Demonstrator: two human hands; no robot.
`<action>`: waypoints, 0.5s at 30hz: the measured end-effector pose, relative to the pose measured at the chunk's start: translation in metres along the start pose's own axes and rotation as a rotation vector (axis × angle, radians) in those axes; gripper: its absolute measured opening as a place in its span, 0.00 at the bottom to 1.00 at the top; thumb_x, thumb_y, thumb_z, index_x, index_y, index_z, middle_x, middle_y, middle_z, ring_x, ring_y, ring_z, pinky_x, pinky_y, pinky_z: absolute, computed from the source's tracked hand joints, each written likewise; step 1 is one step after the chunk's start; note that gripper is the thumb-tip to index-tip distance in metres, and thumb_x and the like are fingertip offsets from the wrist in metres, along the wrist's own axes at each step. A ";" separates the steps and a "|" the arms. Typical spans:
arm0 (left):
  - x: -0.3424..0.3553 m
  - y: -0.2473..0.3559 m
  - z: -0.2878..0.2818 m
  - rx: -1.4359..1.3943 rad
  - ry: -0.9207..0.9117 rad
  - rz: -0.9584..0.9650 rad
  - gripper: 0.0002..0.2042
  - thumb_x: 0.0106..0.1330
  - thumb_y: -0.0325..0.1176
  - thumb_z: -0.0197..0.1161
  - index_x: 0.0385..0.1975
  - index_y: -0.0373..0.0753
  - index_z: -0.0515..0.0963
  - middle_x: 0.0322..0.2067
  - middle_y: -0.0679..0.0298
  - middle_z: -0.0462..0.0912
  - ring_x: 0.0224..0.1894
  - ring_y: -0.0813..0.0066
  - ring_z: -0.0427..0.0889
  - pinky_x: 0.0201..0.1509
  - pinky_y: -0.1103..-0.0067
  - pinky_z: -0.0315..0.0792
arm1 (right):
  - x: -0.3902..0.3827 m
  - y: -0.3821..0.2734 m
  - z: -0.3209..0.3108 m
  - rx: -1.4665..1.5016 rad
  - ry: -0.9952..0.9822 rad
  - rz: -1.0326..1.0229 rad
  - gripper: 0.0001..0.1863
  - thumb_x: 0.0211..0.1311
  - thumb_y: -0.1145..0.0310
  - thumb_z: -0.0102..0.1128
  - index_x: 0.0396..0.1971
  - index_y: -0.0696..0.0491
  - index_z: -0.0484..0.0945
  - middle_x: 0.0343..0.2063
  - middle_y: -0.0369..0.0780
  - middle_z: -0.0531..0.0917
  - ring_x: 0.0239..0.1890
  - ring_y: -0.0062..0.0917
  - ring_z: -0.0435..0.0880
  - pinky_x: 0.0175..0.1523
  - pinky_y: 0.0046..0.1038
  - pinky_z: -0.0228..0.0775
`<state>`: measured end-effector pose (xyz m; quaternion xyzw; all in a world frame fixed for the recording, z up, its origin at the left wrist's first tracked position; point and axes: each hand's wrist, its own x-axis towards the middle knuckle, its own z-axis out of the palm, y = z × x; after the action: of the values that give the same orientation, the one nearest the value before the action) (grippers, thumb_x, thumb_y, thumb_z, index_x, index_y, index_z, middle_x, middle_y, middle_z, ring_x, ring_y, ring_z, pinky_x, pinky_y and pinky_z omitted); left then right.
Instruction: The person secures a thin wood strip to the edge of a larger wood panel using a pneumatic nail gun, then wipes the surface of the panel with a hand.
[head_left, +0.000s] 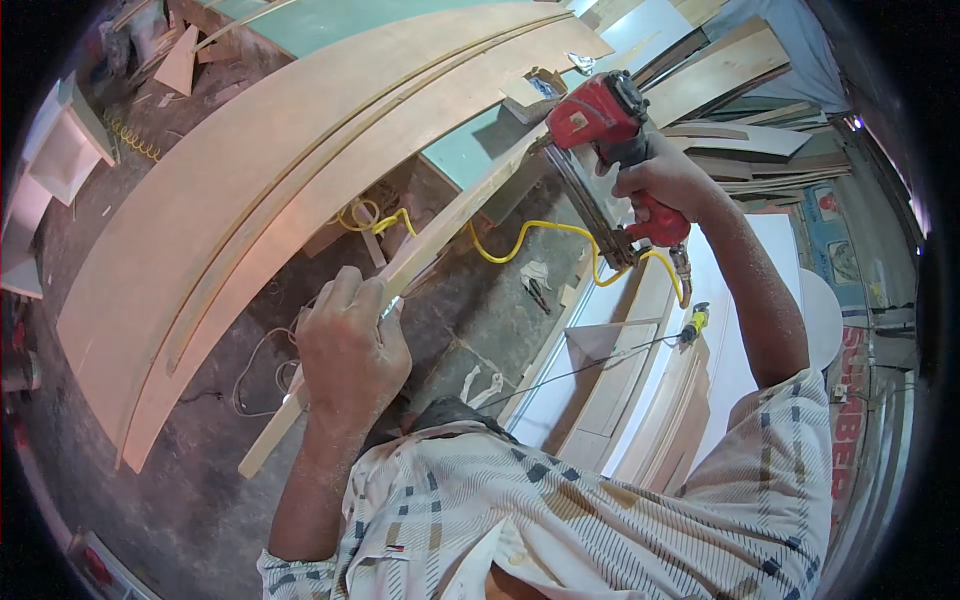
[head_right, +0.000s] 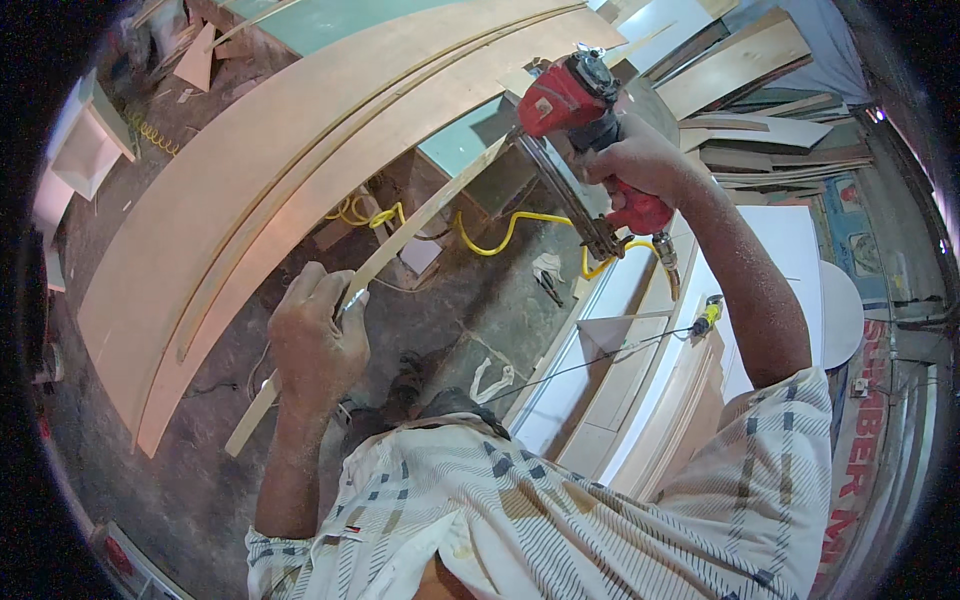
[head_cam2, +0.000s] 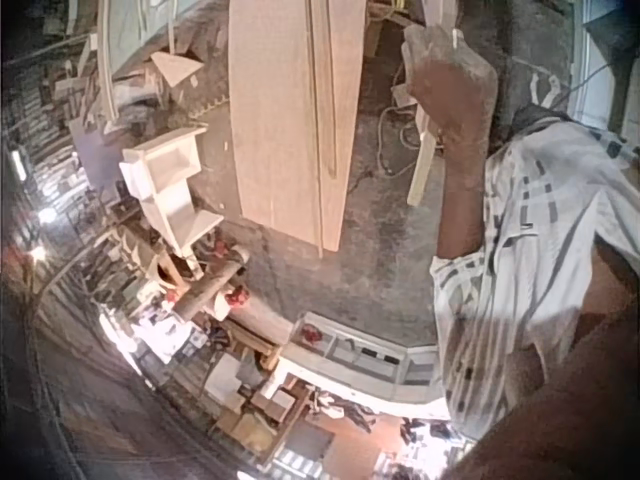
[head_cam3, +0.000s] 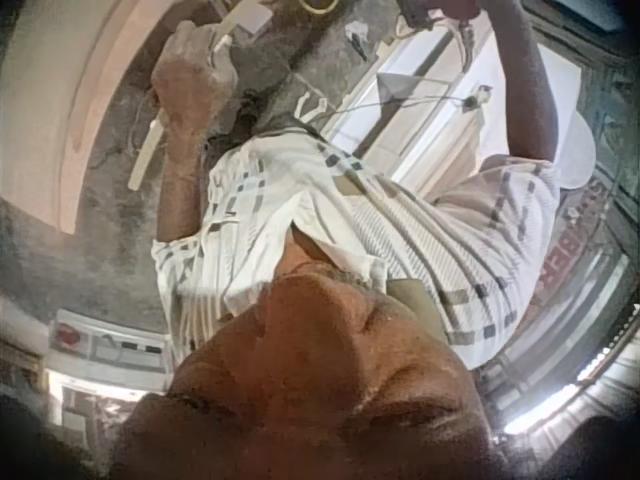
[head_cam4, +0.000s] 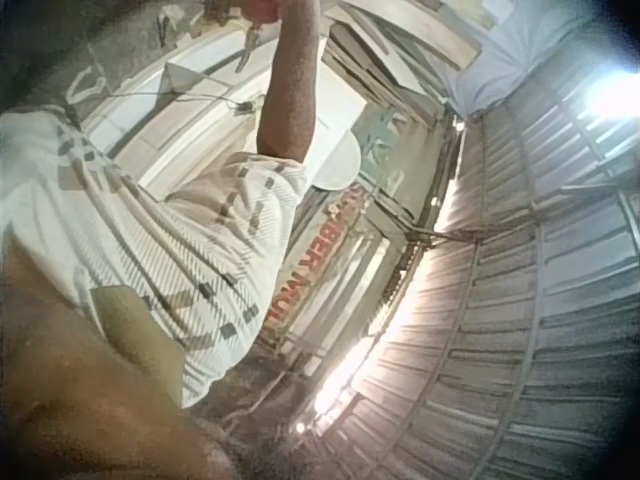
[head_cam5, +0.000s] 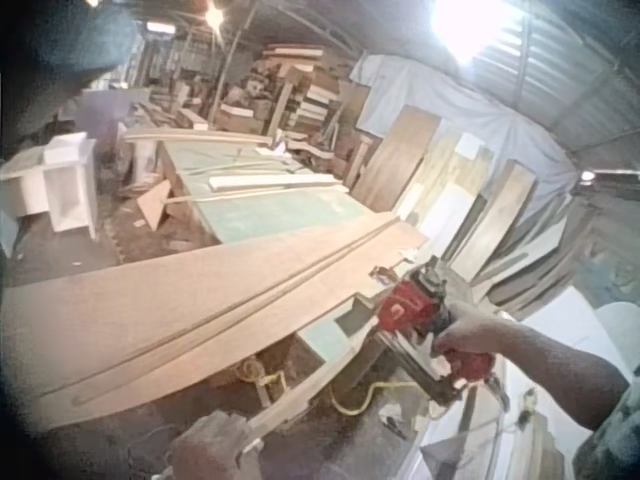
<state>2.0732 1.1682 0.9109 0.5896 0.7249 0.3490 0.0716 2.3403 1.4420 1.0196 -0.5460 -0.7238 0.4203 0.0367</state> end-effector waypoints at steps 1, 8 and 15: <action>0.000 0.000 -0.001 0.019 -0.002 0.004 0.09 0.58 0.25 0.69 0.39 0.35 0.83 0.32 0.55 0.77 0.35 0.53 0.80 0.37 0.62 0.73 | 0.000 -0.003 -0.001 0.002 -0.008 -0.003 0.19 0.46 0.79 0.64 0.43 0.59 0.78 0.24 0.37 0.79 0.15 0.20 0.78 0.22 0.26 0.75; 0.001 -0.002 -0.007 0.017 -0.051 -0.036 0.11 0.57 0.28 0.71 0.39 0.37 0.81 0.35 0.55 0.79 0.42 0.51 0.83 0.46 0.60 0.77 | -0.005 -0.007 0.003 0.025 0.012 -0.027 0.08 0.48 0.77 0.66 0.30 0.61 0.79 0.20 0.37 0.80 0.15 0.22 0.79 0.20 0.27 0.77; 0.012 -0.015 -0.007 -0.020 0.031 -0.089 0.11 0.56 0.28 0.72 0.37 0.35 0.80 0.37 0.52 0.81 0.40 0.48 0.84 0.47 0.59 0.77 | -0.018 -0.014 0.007 0.017 -0.026 -0.088 0.18 0.47 0.77 0.67 0.42 0.61 0.80 0.22 0.35 0.80 0.17 0.20 0.78 0.23 0.27 0.73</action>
<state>2.0539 1.1751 0.9112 0.5507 0.7478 0.3618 0.0817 2.3337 1.4223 1.0314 -0.5078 -0.7439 0.4315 0.0502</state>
